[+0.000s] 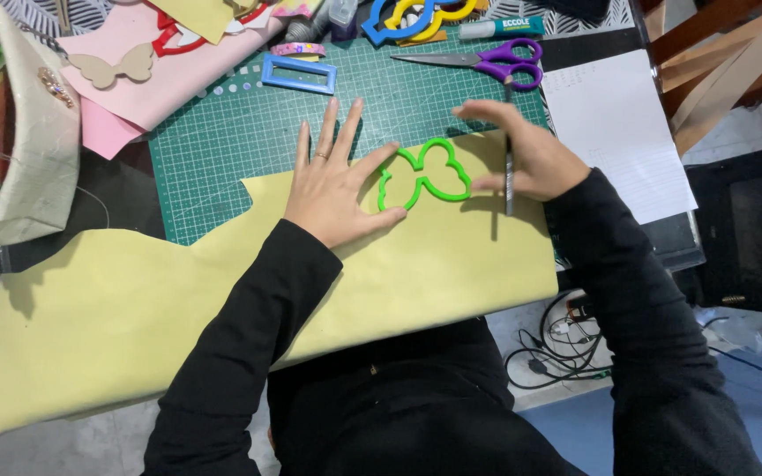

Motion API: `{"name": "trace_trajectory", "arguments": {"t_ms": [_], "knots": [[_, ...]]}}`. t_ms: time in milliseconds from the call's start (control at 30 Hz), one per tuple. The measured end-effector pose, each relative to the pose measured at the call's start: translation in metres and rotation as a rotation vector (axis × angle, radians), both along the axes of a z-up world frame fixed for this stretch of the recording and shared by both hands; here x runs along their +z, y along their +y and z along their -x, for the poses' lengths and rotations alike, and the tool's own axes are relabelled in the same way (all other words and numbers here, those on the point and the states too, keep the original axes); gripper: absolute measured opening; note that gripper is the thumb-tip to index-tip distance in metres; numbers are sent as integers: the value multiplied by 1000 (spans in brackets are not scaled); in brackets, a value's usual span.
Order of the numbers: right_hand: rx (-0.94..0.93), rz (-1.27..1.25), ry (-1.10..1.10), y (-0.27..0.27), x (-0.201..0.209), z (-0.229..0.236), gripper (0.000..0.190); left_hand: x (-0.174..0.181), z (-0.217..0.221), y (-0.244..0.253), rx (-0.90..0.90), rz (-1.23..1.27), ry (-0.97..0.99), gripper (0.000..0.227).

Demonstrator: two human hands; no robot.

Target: Tracing decorative patterns onto yellow leather using a stencil and pencil.

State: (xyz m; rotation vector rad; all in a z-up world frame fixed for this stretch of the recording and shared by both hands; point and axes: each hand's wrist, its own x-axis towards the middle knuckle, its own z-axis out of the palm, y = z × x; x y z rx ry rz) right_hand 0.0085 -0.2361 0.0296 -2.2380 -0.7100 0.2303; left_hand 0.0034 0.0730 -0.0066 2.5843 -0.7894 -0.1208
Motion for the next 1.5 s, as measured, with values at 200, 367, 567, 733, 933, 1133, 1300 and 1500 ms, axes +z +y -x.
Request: {"name": "trace_trajectory", "arguments": {"t_ms": [200,367,567,733,933,1133,1300,1500], "knots": [[-213,-345,-301,17,22,21,72,-3,-2,0,18,130,-85,84],[-401,-462,-227,58,25,52,12,-7,-4,1,23,63,-34,80],[-547,-245,-543,100,-6,86,18,-14,-4,2,44,77,-40,81],[-510,-76,-790,117,-28,92,18,-16,-5,4,24,100,-64,80],[-449,81,-826,125,-33,93,19,-18,-5,4,31,100,-50,80],[-446,119,-864,128,-31,93,19,-17,-6,4,24,111,-61,81],[-442,148,-868,128,-31,93,20,-17,-5,4,19,108,-56,81],[-457,150,-844,127,-34,93,20,-16,-5,4,20,116,-64,81]]}}
